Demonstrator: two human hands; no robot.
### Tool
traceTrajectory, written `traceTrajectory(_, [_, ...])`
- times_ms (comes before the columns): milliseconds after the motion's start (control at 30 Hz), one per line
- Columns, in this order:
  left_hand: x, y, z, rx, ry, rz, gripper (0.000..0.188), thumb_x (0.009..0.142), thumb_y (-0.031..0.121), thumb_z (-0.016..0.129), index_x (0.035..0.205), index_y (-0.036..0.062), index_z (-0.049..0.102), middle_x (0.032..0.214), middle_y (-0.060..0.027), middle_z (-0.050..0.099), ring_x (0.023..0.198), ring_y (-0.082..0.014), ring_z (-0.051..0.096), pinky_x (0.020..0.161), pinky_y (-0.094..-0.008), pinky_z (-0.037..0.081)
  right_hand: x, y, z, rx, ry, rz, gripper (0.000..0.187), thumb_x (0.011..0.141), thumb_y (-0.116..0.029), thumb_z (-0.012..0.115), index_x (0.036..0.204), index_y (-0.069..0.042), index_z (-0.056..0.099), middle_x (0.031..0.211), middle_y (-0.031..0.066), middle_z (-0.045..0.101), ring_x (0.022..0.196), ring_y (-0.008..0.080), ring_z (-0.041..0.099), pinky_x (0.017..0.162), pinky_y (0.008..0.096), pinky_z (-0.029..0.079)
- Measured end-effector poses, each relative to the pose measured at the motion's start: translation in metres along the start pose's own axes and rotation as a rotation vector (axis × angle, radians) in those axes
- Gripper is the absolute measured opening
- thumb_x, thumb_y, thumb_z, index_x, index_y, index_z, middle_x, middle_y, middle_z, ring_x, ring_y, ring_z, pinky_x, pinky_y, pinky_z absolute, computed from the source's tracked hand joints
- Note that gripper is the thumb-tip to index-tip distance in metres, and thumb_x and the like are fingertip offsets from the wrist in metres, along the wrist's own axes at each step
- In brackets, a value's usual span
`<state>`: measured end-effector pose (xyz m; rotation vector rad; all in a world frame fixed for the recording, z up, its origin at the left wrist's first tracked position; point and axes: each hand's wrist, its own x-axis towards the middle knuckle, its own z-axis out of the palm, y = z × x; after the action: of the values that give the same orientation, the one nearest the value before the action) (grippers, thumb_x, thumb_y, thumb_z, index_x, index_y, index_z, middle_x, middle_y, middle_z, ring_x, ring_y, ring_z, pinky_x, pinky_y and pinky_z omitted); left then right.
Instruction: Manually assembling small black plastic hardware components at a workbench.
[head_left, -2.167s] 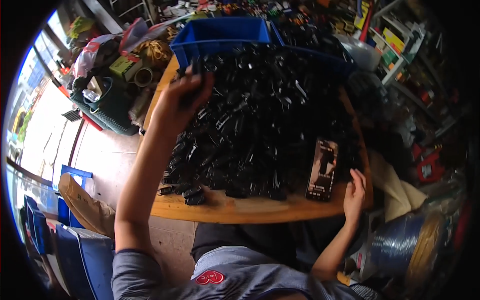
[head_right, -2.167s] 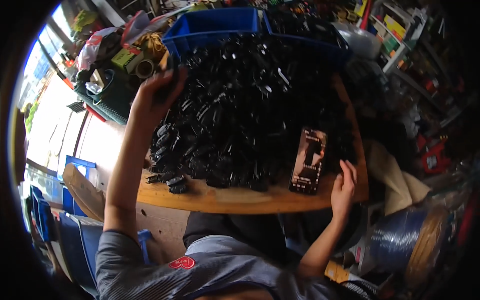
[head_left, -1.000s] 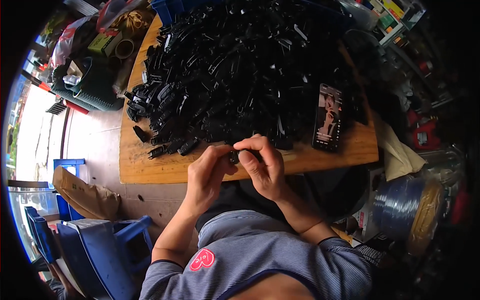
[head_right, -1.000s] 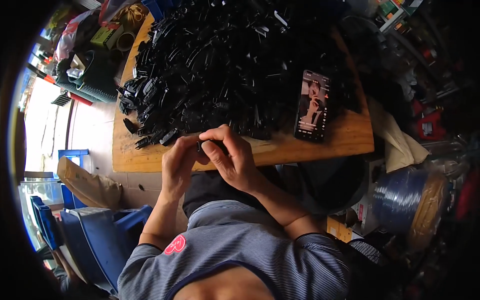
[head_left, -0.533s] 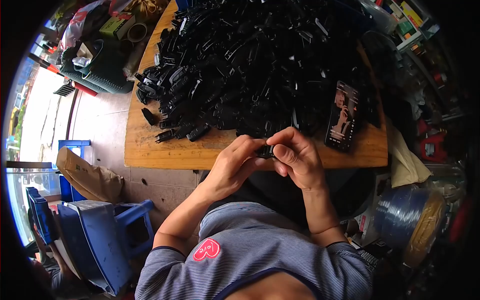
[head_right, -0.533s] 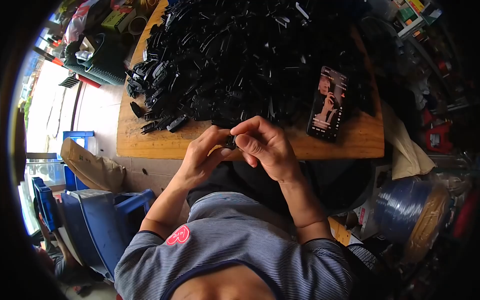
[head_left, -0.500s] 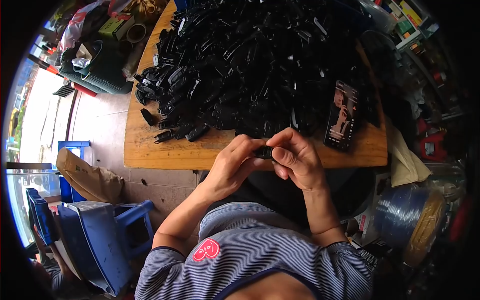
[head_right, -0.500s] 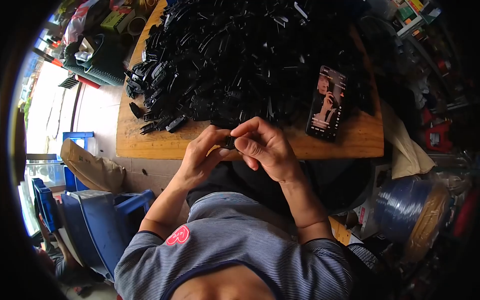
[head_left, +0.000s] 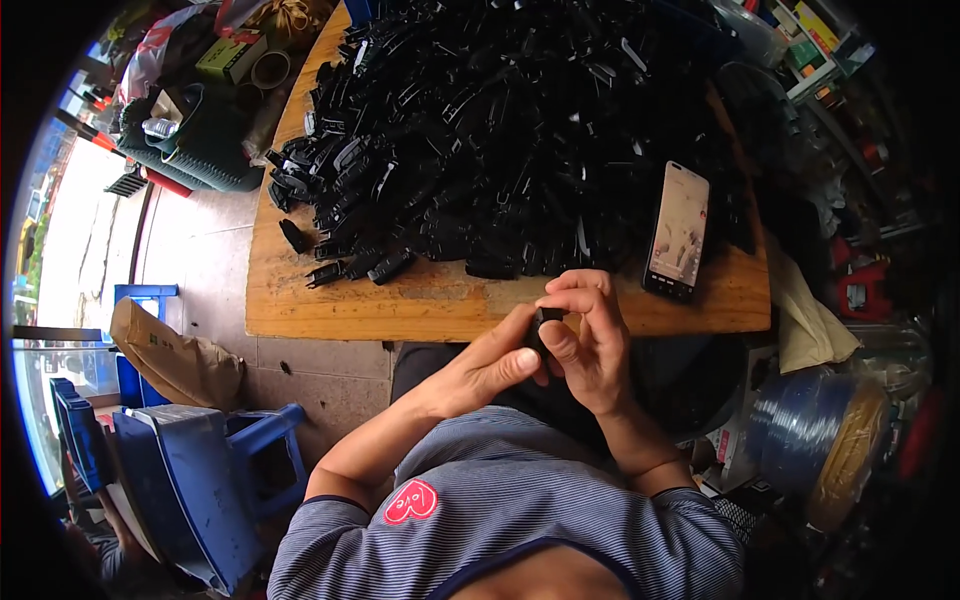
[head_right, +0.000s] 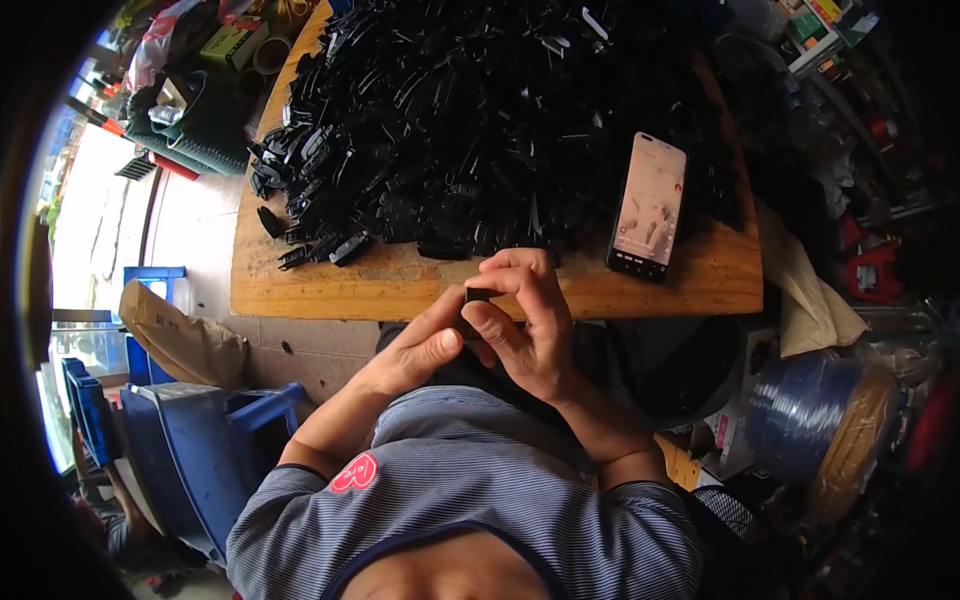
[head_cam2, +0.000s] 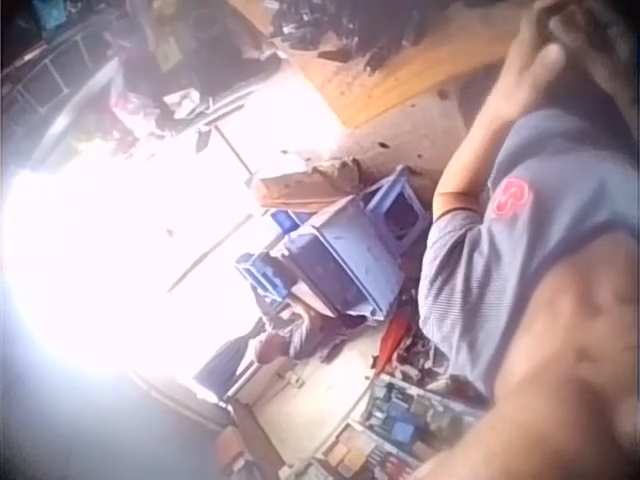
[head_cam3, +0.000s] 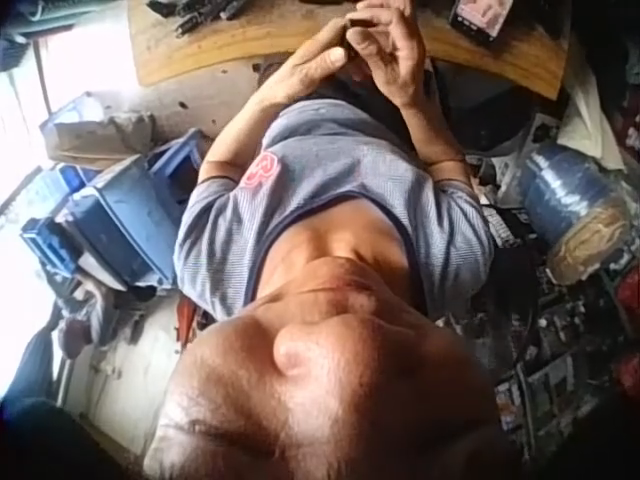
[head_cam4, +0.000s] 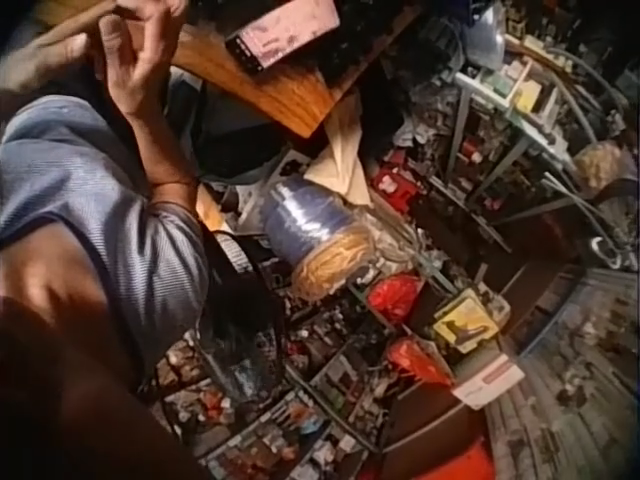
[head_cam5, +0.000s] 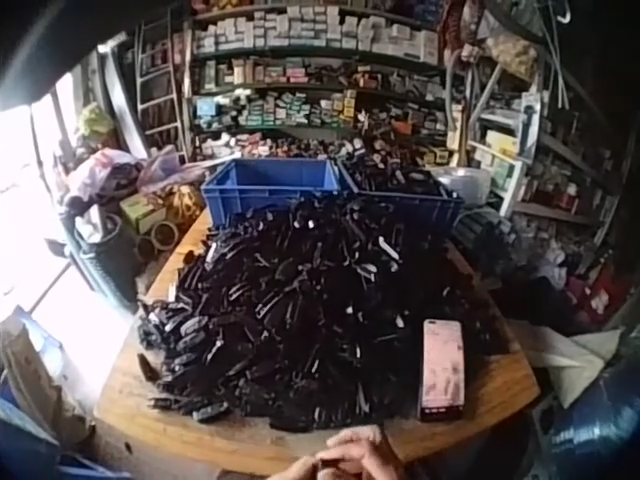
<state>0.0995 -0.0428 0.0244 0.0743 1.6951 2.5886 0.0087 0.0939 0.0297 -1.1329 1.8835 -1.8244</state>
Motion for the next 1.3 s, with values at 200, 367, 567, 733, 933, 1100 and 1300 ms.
traceTrajectory(200, [-0.028,0.009,-0.038,0.047,0.343,0.161,0.044,0.088,0.034,0.056,0.115,0.0006,0.044,0.080,-0.0045,0.052,0.069,-0.0114,0.051,0.062,-0.0225,0.041,0.033,-0.001,-0.026,-1.035,0.268,-0.180,0.035,0.074,-0.022,0.071,0.102,-0.004,0.059,0.097,0.0088,0.056,0.094,0.0268,0.049,0.081,0.0374,0.041])
traceTrajectory(367, [-0.033,0.037,-0.093,0.645,0.682,0.335,0.021,0.072,-0.003,0.060,0.088,0.0062,0.050,0.079,-0.0026,0.049,0.076,-0.0120,0.048,0.065,-0.0254,0.040,0.039,0.026,-0.042,-1.154,0.188,-0.162,0.018,0.073,-0.013,0.070,0.089,-0.008,0.062,0.083,0.0013,0.056,0.084,0.0212,0.050,0.084,0.0342,0.035])
traceTrajectory(567, [-0.022,0.030,-0.082,1.640,0.682,0.279,0.016,0.074,0.014,0.065,0.089,0.0105,0.060,0.076,-0.0068,0.052,0.075,-0.0248,0.053,0.064,-0.0363,0.044,0.033,0.024,-0.050,-0.716,0.239,-0.082,0.011,0.077,-0.010,0.066,0.080,-0.005,0.057,0.084,0.0059,0.056,0.076,0.0204,0.052,0.074,0.0314,0.040])
traceTrajectory(733, [-0.030,0.036,-0.073,1.524,0.510,0.178,0.019,0.074,0.012,0.064,0.092,0.0122,0.060,0.078,-0.0069,0.051,0.077,-0.0259,0.053,0.065,-0.0365,0.044,0.018,0.006,-0.041,-0.135,0.180,0.103,0.016,0.081,-0.003,0.058,0.096,0.001,0.052,0.084,0.0070,0.058,0.076,0.0104,0.053,0.075,0.0243,0.045])
traceTrajectory(933, [-0.035,0.024,-0.074,1.388,0.549,0.320,0.024,0.074,0.010,0.067,0.097,0.0072,0.062,0.086,-0.0084,0.055,0.071,-0.0244,0.053,0.064,-0.0329,0.046,0.015,0.011,-0.008,0.341,-0.012,0.295,0.036,0.082,-0.011,0.040,0.115,0.002,0.048,0.084,0.0094,0.058,0.067,0.0098,0.047,0.068,0.0221,0.042])
traceTrajectory(1100, [-0.034,0.018,-0.064,1.550,0.698,0.206,0.028,0.076,0.010,0.064,0.103,0.0067,0.055,0.095,-0.0096,0.054,0.083,-0.0281,0.054,0.071,-0.0355,0.045,0.017,0.008,0.013,0.308,-0.107,0.212,0.025,0.092,-0.020,0.052,0.106,0.000,0.054,0.081,0.0024,0.056,0.066,0.0041,0.047,0.061,0.0168,0.040])
traceTrajectory(1300, [-0.027,0.017,-0.047,0.876,0.454,0.377,0.019,0.070,-0.003,0.067,0.083,0.0030,0.055,0.092,-0.0080,0.062,0.069,-0.0164,0.056,0.054,-0.0252,0.041,0.022,0.010,0.028,0.494,-0.058,0.279,0.025,0.090,-0.022,0.055,0.104,-0.002,0.055,0.076,-0.0011,0.052,0.063,0.0042,0.046,0.057,0.0172,0.038])
